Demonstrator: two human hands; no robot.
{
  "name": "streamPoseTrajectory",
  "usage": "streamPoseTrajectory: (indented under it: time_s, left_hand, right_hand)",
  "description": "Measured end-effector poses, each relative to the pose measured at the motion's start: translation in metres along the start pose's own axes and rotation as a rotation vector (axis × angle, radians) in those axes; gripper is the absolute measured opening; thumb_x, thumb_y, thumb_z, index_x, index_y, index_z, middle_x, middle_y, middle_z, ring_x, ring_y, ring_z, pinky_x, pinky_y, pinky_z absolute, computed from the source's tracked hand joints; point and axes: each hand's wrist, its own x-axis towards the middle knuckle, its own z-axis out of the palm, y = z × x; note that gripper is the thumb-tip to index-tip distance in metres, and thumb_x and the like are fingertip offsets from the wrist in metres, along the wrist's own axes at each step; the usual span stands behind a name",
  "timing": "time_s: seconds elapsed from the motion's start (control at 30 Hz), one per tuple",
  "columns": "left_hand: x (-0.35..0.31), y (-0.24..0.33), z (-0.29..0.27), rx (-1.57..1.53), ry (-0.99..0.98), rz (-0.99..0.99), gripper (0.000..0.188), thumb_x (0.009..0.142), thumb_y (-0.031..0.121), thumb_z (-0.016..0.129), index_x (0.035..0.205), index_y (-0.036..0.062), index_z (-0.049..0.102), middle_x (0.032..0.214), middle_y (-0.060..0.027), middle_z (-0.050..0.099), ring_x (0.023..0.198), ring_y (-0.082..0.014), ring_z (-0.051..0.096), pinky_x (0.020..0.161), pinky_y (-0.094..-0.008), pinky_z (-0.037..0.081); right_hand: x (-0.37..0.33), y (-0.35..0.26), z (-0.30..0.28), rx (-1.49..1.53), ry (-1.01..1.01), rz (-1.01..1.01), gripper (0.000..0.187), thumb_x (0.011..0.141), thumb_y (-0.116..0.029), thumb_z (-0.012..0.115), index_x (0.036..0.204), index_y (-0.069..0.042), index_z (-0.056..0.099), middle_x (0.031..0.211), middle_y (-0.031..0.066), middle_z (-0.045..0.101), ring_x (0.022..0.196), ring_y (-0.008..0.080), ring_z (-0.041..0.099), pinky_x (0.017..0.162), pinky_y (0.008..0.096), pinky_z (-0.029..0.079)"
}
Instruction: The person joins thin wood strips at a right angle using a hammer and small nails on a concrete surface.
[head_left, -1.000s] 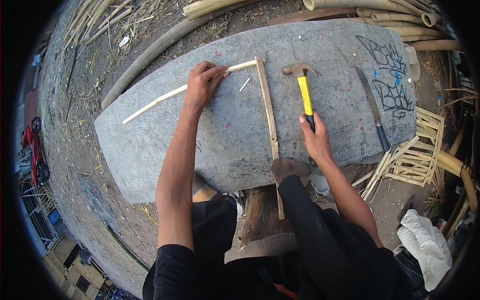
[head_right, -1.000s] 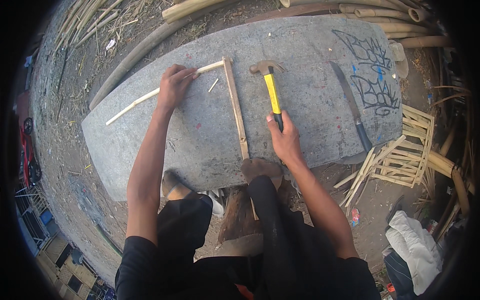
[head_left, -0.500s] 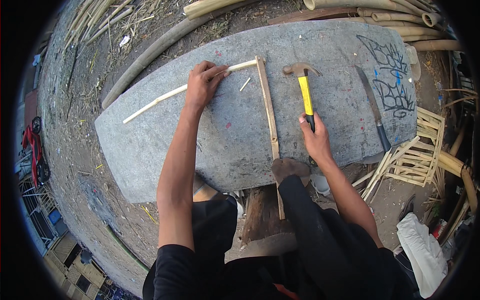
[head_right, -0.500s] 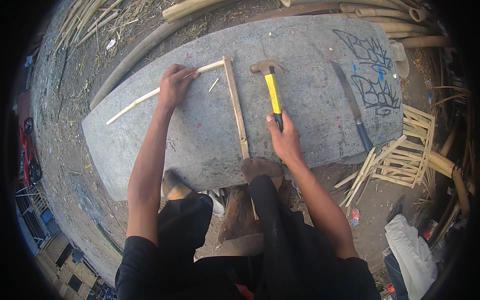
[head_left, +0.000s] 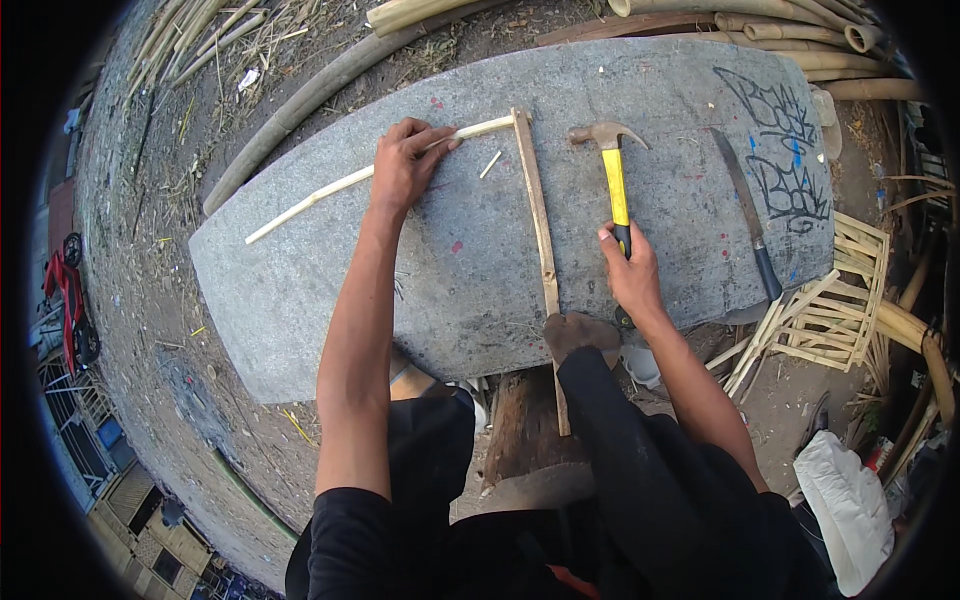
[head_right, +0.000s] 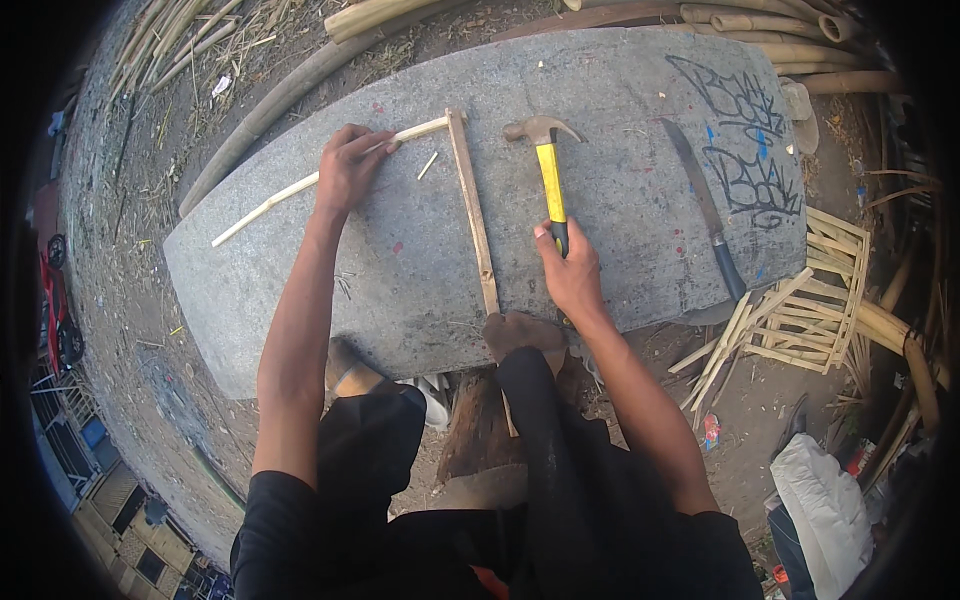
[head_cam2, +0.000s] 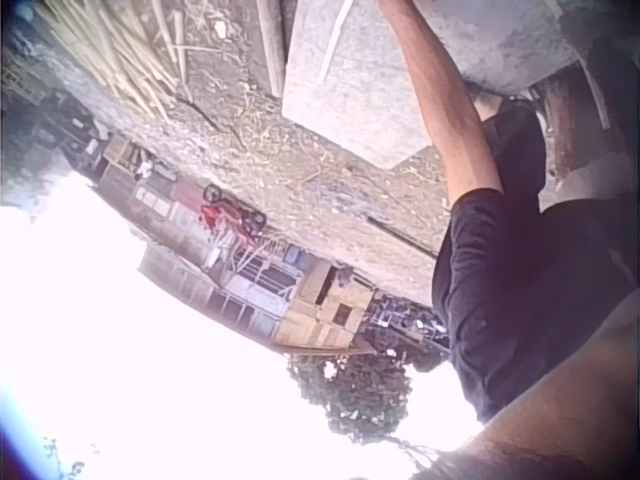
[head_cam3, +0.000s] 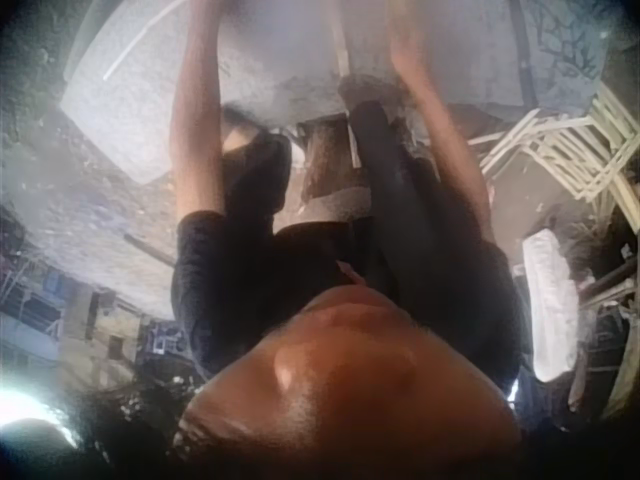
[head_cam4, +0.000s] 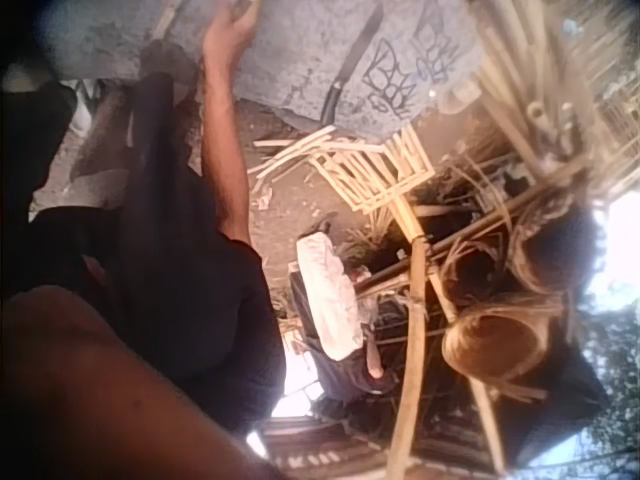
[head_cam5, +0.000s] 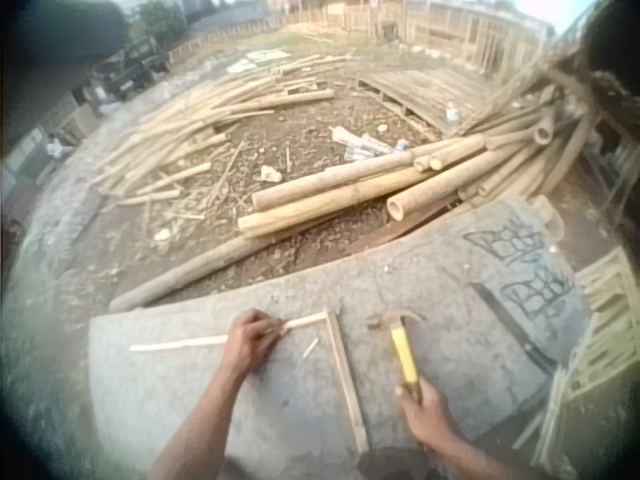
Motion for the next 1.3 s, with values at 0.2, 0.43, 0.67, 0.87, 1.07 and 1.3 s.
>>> streamPoseTrajectory:
  time_s: [0.2, 0.43, 0.67, 0.87, 1.07, 1.3]
  left_hand:
    - [0.003, 0.006, -0.004, -0.013, -0.086, -0.115, 0.024, 0.085, 0.025, 0.077, 0.107, 0.0177, 0.079, 0.096, -0.0067, 0.067, 0.093, -0.0232, 0.063, 0.084, -0.0371, 0.051]
    - [0.003, 0.005, -0.004, -0.011, -0.064, -0.144, 0.024, 0.084, 0.029, 0.078, 0.105, 0.0179, 0.079, 0.094, -0.006, 0.068, 0.09, -0.023, 0.063, 0.082, -0.0373, 0.051]
    - [0.003, 0.003, 0.001, 0.002, -0.045, -0.115, 0.024, 0.084, 0.027, 0.078, 0.106, 0.0177, 0.079, 0.094, -0.0061, 0.068, 0.089, -0.0221, 0.064, 0.082, -0.0364, 0.051]
    - [0.002, 0.0, 0.001, -0.001, -0.031, -0.102, 0.023, 0.083, 0.026, 0.079, 0.104, 0.0172, 0.08, 0.093, -0.0059, 0.069, 0.088, -0.0218, 0.065, 0.081, -0.0363, 0.052]
    - [0.003, 0.002, 0.0, -0.024, -0.035, -0.116, 0.023, 0.082, 0.026, 0.079, 0.103, 0.017, 0.08, 0.093, -0.0058, 0.069, 0.089, -0.0224, 0.065, 0.081, -0.0365, 0.052]
    - [0.006, 0.009, -0.008, -0.043, -0.11, -0.133, 0.031, 0.087, 0.035, 0.075, 0.111, 0.0156, 0.077, 0.097, -0.0058, 0.069, 0.097, -0.0248, 0.063, 0.09, -0.0397, 0.048]
  right_hand:
    - [0.001, 0.001, -0.001, 0.035, -0.002, 0.013, 0.022, 0.094, -0.023, 0.066, 0.102, -0.004, 0.06, 0.069, 0.0044, 0.054, 0.064, 0.0137, 0.053, 0.062, 0.0333, 0.044]
    - [-0.002, -0.007, -0.001, 0.082, -0.025, 0.061, 0.018, 0.093, -0.019, 0.066, 0.102, -0.005, 0.059, 0.068, 0.0013, 0.051, 0.062, 0.0104, 0.049, 0.06, 0.0311, 0.041]
    - [0.001, 0.0, -0.003, 0.063, -0.024, 0.01, 0.017, 0.092, -0.017, 0.066, 0.102, -0.005, 0.059, 0.068, 0.0014, 0.051, 0.062, 0.0103, 0.049, 0.059, 0.0307, 0.041]
    - [0.0, -0.005, -0.003, 0.074, -0.035, 0.054, 0.018, 0.092, -0.017, 0.066, 0.103, -0.005, 0.059, 0.068, 0.0005, 0.051, 0.062, 0.0097, 0.048, 0.058, 0.0301, 0.041]
    - [0.001, -0.004, -0.003, 0.089, -0.037, 0.052, 0.018, 0.094, -0.02, 0.065, 0.103, -0.005, 0.059, 0.066, -0.0006, 0.05, 0.056, 0.0084, 0.048, 0.052, 0.0289, 0.04]
    - [-0.002, -0.012, -0.005, 0.153, -0.052, 0.13, 0.026, 0.099, -0.031, 0.059, 0.103, -0.005, 0.059, 0.06, -0.0012, 0.049, 0.047, 0.0079, 0.048, 0.043, 0.0277, 0.038]
